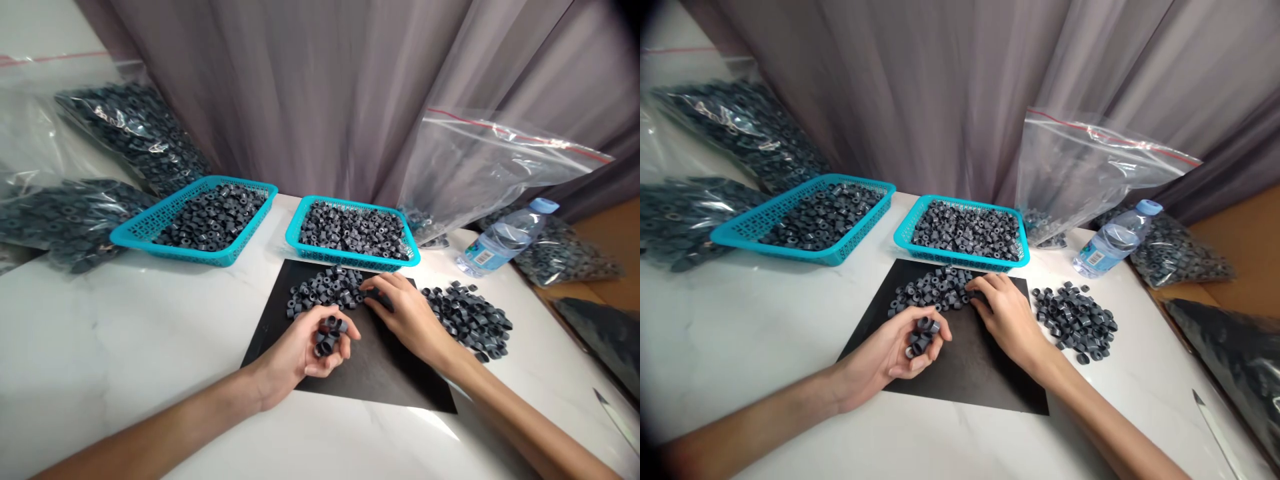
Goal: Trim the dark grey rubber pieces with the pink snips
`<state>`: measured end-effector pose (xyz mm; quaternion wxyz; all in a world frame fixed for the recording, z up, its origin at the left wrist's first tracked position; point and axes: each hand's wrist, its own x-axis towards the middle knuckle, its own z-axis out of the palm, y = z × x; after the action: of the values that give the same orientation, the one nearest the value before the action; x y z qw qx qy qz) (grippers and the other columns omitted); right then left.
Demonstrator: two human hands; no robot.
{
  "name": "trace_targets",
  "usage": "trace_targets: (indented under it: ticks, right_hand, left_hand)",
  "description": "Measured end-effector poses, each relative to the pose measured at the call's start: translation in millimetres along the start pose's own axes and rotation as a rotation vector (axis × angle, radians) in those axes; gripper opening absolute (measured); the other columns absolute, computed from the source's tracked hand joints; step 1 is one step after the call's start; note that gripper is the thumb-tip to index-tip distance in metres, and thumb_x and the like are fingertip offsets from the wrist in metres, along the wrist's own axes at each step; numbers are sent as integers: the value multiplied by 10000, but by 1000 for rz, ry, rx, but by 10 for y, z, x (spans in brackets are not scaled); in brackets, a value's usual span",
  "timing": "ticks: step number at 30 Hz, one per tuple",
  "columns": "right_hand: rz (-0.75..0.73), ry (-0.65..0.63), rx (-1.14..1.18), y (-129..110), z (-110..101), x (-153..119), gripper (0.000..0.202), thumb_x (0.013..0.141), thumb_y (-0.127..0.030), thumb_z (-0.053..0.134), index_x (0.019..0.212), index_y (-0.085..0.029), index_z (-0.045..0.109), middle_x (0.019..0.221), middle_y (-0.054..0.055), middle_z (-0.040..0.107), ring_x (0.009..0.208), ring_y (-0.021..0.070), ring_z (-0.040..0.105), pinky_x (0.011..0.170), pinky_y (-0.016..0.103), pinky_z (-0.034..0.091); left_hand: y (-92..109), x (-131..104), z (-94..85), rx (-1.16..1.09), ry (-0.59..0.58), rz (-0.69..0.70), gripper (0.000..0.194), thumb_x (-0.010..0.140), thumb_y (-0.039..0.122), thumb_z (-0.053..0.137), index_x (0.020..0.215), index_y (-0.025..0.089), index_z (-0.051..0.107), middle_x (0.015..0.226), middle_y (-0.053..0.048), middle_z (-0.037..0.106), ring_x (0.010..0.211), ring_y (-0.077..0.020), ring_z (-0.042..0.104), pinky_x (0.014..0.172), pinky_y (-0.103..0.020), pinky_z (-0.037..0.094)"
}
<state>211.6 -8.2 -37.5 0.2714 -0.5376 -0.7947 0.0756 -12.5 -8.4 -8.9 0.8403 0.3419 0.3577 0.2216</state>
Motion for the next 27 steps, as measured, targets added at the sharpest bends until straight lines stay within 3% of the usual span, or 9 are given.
trace_targets:
  ticks: [7, 15, 18, 22, 27]
  right_hand:
    - [39, 12, 137, 73, -8, 64, 123, 979, -143, 575, 1040, -241, 617, 1018, 42, 671, 919, 224, 602, 828, 354, 491]
    - [34, -39, 135, 101, -177, 92, 81, 963, -155, 595, 988, -208, 652, 930, 40, 664, 860, 213, 599, 773, 332, 466]
    - [67, -89, 245, -45, -310, 83, 72, 971, -205, 614, 1000, -216, 679, 916, 22, 676, 828, 191, 608, 757, 314, 468]
    - [84, -251, 580, -408, -426, 43, 108, 1001, -274, 608, 1058, -236, 691, 980, 6, 706, 861, 163, 646, 777, 277, 499]
    - [4, -313, 617, -669, -326, -15, 208, 1006, -147, 575, 1101, -266, 717, 1016, 2, 680, 954, 154, 644, 884, 275, 484]
  left_hand:
    - [-36, 16, 12, 72, 10, 32, 443, 1011, 438, 434, 968, 100, 717, 764, -54, 619, 519, -61, 444, 412, -172, 192]
    - [-85, 35, -16, 42, -2, 22, 443, 1010, 464, 469, 1033, 87, 700, 819, -68, 629, 614, -89, 499, 486, -196, 285]
    - [-72, 22, -6, 39, 5, 7, 454, 1026, 477, 419, 1014, 98, 668, 825, -78, 639, 648, -110, 540, 508, -208, 307]
    - [-62, 20, 13, 9, -20, -17, 483, 1033, 529, 334, 943, 137, 602, 790, -64, 628, 645, -131, 572, 532, -225, 335]
    - [-85, 44, 12, -40, -66, -15, 449, 1014, 532, 399, 941, 146, 617, 822, -23, 570, 644, -107, 558, 504, -198, 287]
